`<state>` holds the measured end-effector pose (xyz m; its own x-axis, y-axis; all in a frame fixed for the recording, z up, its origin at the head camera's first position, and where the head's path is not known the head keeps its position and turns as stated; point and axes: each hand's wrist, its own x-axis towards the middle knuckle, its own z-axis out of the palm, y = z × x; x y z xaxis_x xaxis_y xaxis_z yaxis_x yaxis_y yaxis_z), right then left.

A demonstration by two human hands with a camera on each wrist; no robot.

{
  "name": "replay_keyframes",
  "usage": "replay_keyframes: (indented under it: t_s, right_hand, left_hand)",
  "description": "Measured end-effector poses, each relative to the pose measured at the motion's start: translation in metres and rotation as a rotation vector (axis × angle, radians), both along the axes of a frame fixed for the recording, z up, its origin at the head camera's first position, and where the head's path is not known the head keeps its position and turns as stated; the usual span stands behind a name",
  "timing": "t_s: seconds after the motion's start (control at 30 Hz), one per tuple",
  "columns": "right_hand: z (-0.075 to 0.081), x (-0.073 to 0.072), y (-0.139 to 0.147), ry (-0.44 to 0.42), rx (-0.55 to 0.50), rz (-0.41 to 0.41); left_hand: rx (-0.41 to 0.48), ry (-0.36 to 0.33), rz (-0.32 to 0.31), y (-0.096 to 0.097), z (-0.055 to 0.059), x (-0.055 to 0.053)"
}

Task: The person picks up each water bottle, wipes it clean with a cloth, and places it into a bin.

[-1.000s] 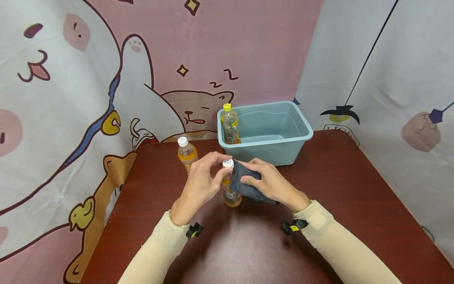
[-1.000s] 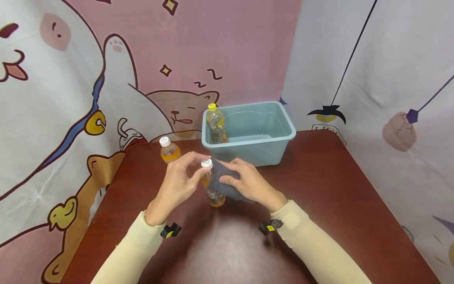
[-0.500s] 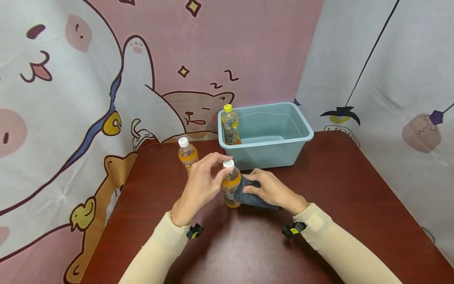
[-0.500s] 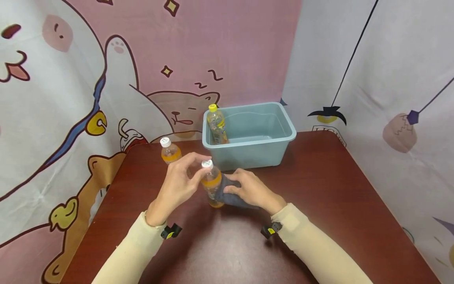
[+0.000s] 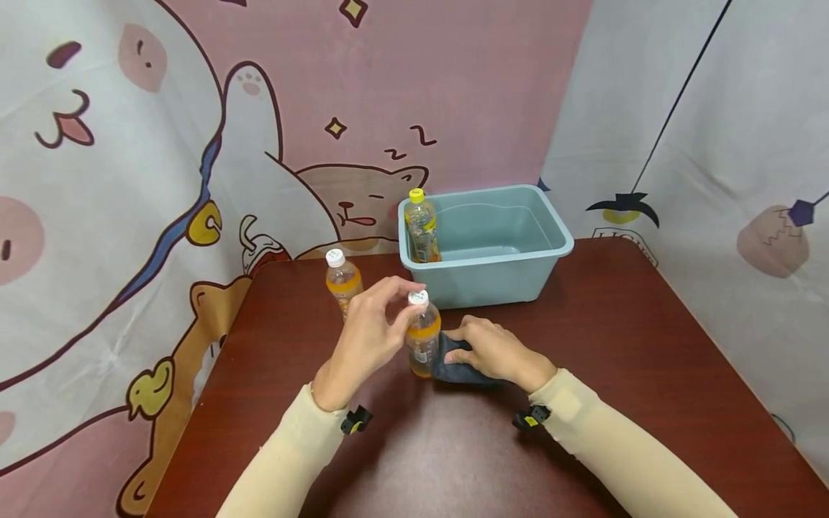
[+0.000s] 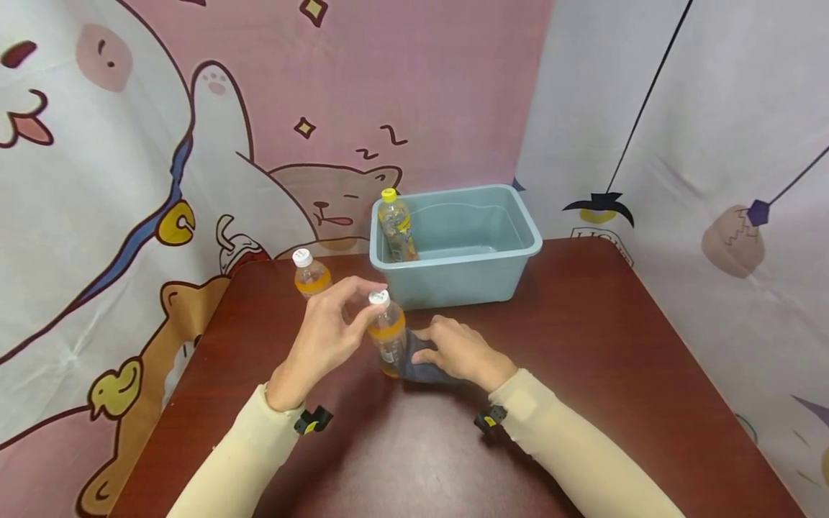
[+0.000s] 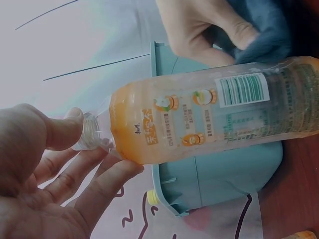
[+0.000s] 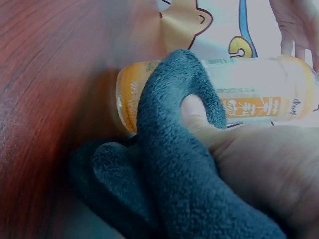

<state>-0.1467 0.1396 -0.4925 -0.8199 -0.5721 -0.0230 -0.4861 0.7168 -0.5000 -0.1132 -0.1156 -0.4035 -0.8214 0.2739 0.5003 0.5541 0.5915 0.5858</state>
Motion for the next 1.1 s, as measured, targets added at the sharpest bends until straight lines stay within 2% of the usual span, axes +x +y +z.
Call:
replay_keyframes:
  t_s: [0.23, 0.57, 0.97, 1.1]
  right_hand:
    - [-0.003, 0.002, -0.003, 0.013, 0.121, -0.032]
    - [-0.006, 0.005, 0.000, -0.019, 0.089, -0.065]
    - [-0.004, 0.005, 0.007, -0.010, 0.069, -0.079]
    - [0.000, 0.005, 0.012, -0.013, 0.057, -0.091]
  left_hand:
    - [-0.009, -0.015, -0.006, 0.001, 0.002, 0.001]
    - [0.014, -0.038, -0.011, 0.001, 0.001, 0.002]
    - [0.101, -0.034, -0.003, 0.003, -0.004, -0.001]
    - [0.135, -0.040, -0.018, 0.004, -0.004, -0.002]
